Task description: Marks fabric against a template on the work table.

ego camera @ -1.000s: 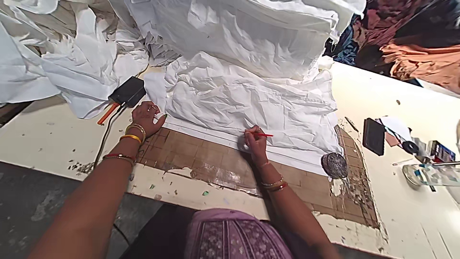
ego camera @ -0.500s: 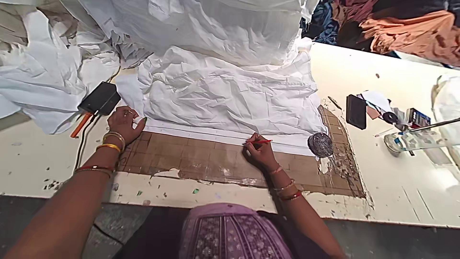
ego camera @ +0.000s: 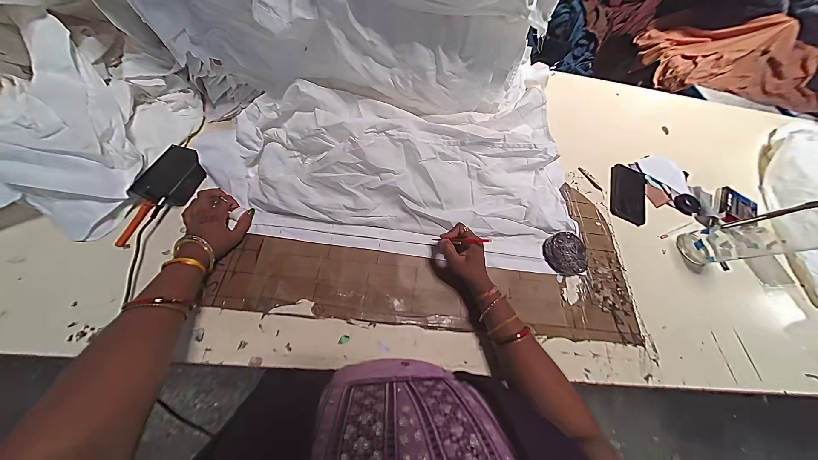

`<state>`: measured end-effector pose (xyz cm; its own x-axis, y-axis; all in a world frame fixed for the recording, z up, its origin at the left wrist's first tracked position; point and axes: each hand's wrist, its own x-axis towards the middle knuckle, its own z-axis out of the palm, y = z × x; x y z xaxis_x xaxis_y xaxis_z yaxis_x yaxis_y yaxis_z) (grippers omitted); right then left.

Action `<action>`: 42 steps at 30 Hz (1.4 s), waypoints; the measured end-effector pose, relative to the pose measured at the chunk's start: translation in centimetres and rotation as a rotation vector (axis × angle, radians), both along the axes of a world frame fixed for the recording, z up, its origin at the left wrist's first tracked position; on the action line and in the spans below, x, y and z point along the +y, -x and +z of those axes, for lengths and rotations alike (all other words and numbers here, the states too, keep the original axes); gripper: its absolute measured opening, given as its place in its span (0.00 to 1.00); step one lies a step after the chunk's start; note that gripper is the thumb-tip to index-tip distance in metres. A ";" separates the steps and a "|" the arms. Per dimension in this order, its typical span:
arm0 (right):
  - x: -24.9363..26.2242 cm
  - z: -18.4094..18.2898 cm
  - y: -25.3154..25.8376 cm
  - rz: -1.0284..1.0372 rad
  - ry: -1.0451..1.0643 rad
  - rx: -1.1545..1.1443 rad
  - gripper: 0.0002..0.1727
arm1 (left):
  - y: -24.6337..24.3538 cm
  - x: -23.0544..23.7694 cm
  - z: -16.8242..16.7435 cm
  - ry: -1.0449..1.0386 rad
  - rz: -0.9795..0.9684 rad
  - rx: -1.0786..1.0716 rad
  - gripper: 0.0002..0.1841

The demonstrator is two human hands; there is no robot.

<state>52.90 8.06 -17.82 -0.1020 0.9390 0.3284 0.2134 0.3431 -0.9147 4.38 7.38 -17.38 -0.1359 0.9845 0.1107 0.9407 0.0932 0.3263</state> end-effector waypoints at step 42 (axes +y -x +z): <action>-2.6 -0.6 -8.5 -0.084 0.018 -0.077 0.03 | 0.5 -0.1 -0.9 -0.032 -0.029 0.025 0.32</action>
<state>61.41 5.48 -18.40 -0.0466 0.9511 0.3053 0.3103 0.3043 -0.9006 3.87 7.26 -18.27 -0.1038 0.9840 0.1450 0.9506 0.0553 0.3054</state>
